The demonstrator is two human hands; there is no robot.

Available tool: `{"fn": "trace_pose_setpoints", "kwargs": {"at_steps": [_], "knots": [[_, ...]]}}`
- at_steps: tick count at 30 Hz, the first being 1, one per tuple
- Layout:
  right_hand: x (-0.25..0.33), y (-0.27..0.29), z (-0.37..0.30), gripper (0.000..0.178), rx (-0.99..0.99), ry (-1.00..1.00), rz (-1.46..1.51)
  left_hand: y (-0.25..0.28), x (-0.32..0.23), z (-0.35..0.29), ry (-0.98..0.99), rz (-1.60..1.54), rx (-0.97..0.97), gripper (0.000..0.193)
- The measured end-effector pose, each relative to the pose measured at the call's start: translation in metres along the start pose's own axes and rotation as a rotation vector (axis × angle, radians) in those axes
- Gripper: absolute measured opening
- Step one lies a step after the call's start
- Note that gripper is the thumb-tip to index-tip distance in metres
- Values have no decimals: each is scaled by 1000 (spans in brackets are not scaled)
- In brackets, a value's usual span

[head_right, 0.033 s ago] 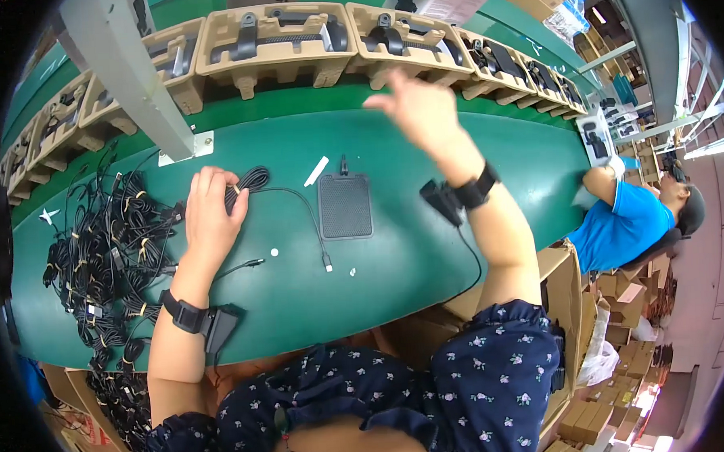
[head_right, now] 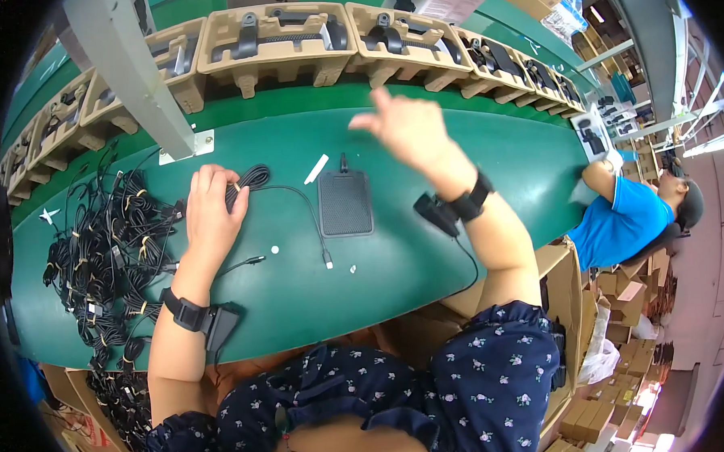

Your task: The person picks up a cable and a filter from the table, fits the cable into the filter, and places the assembled unit into a cardboard tray. This process is repeated several times before the person reaches into a box to retrieve more filters.

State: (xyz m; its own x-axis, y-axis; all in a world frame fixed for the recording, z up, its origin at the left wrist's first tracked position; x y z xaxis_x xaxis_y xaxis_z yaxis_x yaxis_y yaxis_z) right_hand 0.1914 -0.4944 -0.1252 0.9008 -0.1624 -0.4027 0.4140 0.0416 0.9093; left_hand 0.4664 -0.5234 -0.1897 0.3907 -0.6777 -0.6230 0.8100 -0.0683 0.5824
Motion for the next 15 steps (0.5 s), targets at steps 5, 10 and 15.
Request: {"fn": "trace_pose_setpoints", "kwargs": {"at_steps": [5, 10, 15], "knots": [[74, 7, -80, 95, 31, 494, 7, 3, 3, -6, 34, 14, -9, 24], [70, -15, -89, 92, 51, 496, 264, 2, 4, -10, -6, 56, -21, 35], [74, -8, -100, 58, -74, 538, 134, 6, 8, -11, 33, 97, -8, 36]]}}
Point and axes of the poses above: each hand's wrist, its own z-axis towards the middle knuckle, its own y-axis out of the back of the hand, x = y × z, the point moved 5 cm from there along z, towards the middle knuckle, and after that the axes turned 15 degrees about -z, right-handed, at the moved point
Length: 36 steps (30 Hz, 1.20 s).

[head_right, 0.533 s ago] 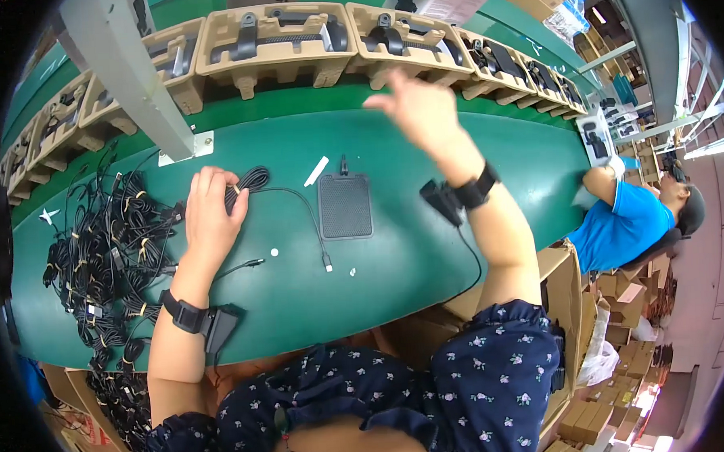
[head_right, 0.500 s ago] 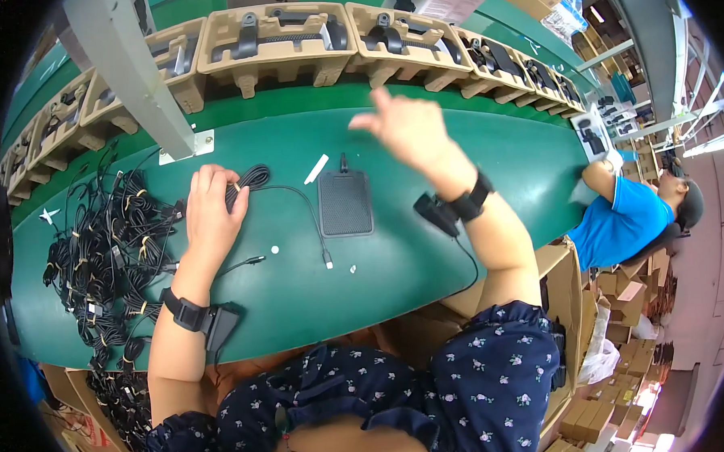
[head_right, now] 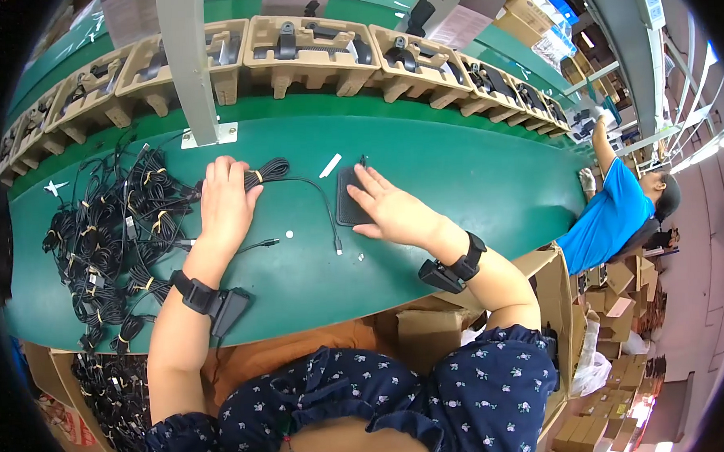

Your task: The person picks up a cable and a filter from the table, fits the cable into the filter, and places the assembled unit into a cardboard tray. This process is repeated several times before the person reaches into a box to retrieve more filters.

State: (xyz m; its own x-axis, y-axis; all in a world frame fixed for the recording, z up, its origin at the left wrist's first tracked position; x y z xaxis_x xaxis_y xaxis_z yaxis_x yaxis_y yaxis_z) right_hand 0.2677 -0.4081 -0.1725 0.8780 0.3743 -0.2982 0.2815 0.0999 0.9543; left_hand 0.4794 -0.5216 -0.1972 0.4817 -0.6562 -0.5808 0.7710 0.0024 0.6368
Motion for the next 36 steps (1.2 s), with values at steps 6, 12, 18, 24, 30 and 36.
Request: {"fn": "trace_pose_setpoints", "kwargs": {"at_steps": [6, 12, 18, 24, 30, 36], "knots": [[-24, 40, 8, 37, -209, -157, -74, 6, 2, 0, 44, 43, 56, 24], [-172, 76, -2, 29, -855, -635, -164, 4, -4, 2, 24, 32, 43, 23], [-292, 67, 13, 25, -739, -820, -262, 5, -5, 4, 17, 28, 47, 24], [-345, 41, 36, 26, -700, -741, -185, 4, -3, 8, 33, 36, 44, 25], [-367, 30, 52, 28, -514, -748, -132, 5, -4, 11, 78, 44, 62, 25], [-381, 21, 54, 28, -459, -725, -130, 4, -3, 12, 71, 38, 63, 25]]}}
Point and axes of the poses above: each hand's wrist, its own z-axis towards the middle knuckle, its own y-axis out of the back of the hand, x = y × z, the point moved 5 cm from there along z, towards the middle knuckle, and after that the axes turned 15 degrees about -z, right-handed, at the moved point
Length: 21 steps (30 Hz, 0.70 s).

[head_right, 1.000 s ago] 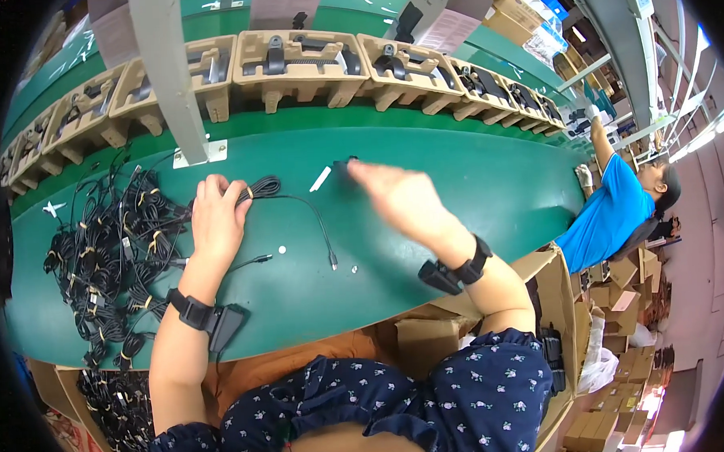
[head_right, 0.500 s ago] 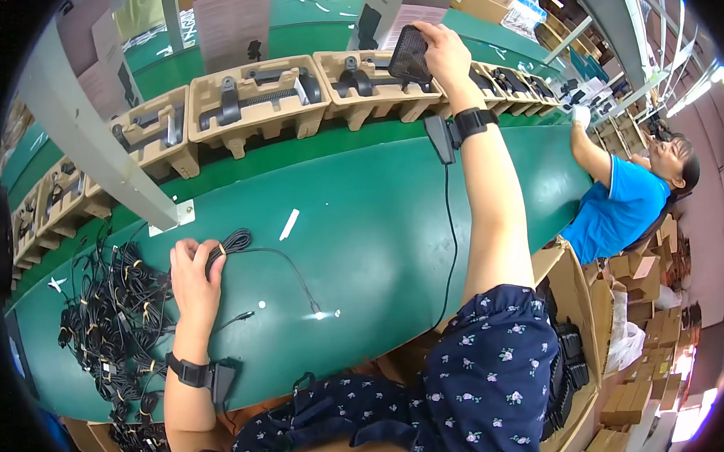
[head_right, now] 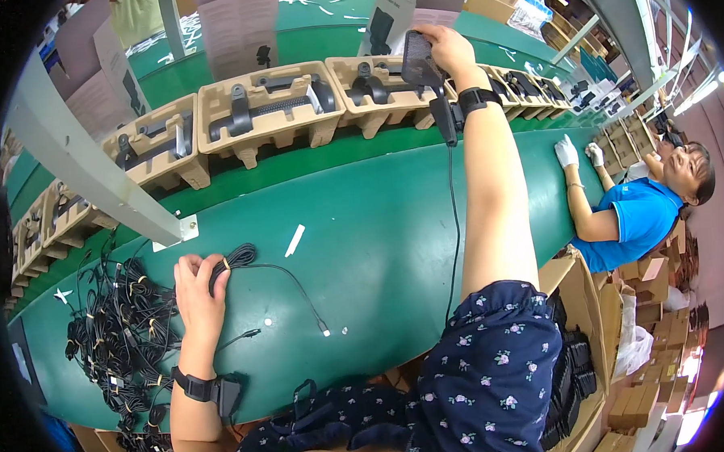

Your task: The person picks up a cable and a filter from the table, fits the cable into the filter, and places the assembled unit into a cardboard tray. This process is repeated several times before the person reaches into a box to retrieve more filters.

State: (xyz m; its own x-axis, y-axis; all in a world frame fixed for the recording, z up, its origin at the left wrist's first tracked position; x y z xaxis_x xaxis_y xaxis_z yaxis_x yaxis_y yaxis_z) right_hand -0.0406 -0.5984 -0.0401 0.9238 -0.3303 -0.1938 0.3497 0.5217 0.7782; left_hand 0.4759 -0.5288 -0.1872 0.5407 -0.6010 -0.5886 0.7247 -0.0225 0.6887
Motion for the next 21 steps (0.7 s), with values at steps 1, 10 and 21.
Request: {"fn": "trace_pose_setpoints", "kwargs": {"at_steps": [1, 10, 21], "knots": [[-2, -4, -1, 27, 71, -30, 85, 1, 0, 0, 5, 2, -2, 25], [36, -62, -59, 41, -47, -26, -482, -5, 2, 1, -16, 12, 12, 24], [316, 105, -193, 48, 25, 690, 604, 13, -14, -6, -189, -301, -119, 17]]}}
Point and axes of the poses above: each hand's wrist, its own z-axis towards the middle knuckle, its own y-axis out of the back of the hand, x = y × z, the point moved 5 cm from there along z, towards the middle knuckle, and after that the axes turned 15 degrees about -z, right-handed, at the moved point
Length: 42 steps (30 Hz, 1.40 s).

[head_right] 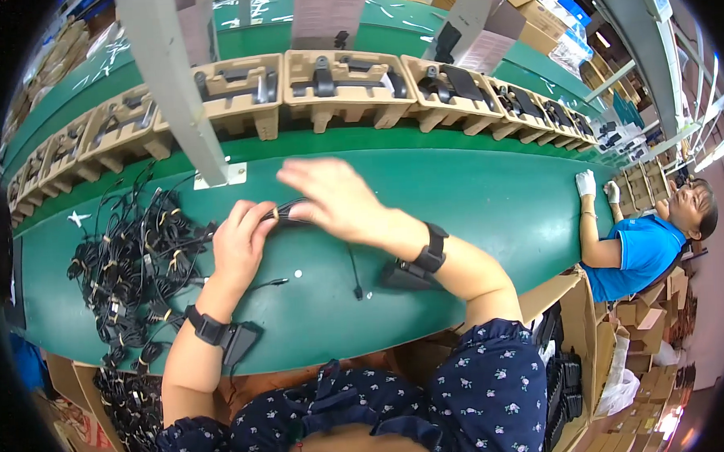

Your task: The person picks up a cable and a filter from the table, fits the cable into the filter, and places the assembled unit into a cardboard tray. This process is repeated several times before the person reaches into a box to retrieve more filters.

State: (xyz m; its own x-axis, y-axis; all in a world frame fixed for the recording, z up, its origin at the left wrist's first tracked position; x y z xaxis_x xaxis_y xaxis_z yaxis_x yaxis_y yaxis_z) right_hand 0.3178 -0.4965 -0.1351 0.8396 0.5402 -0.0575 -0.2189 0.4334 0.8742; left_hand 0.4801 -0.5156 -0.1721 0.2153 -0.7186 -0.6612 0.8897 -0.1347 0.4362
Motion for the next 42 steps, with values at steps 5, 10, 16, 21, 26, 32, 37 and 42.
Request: {"fn": "trace_pose_setpoints", "kwargs": {"at_steps": [5, 10, 16, 21, 26, 32, 37, 42], "knots": [[35, 7, 3, 40, 226, -121, 125, 2, -3, -6, -81, -323, -118, 44], [17, 27, 4, 23, 57, -639, 599, 5, 2, -5, 332, -543, -79, 65], [34, 23, 9, 29, -160, -819, 1544, -49, -44, -31, 614, -1402, 696, 34], [21, 51, 8, 34, 51, -645, 1349, -28, -27, -21, 717, -1156, 491, 23], [64, 46, -3, 36, 85, 63, 89, -8, -13, -11, 623, -1329, 166, 23], [36, 31, -20, 51, 88, -360, 335, 46, -9, 8, 199, -350, -74, 22], [-62, 65, -25, 27, -223, -568, -241, 100, 39, 2, 190, 610, -25, 23], [-168, 104, -33, 26, -361, -703, -735, 112, 56, -12, 293, 690, 68, 25]]}}
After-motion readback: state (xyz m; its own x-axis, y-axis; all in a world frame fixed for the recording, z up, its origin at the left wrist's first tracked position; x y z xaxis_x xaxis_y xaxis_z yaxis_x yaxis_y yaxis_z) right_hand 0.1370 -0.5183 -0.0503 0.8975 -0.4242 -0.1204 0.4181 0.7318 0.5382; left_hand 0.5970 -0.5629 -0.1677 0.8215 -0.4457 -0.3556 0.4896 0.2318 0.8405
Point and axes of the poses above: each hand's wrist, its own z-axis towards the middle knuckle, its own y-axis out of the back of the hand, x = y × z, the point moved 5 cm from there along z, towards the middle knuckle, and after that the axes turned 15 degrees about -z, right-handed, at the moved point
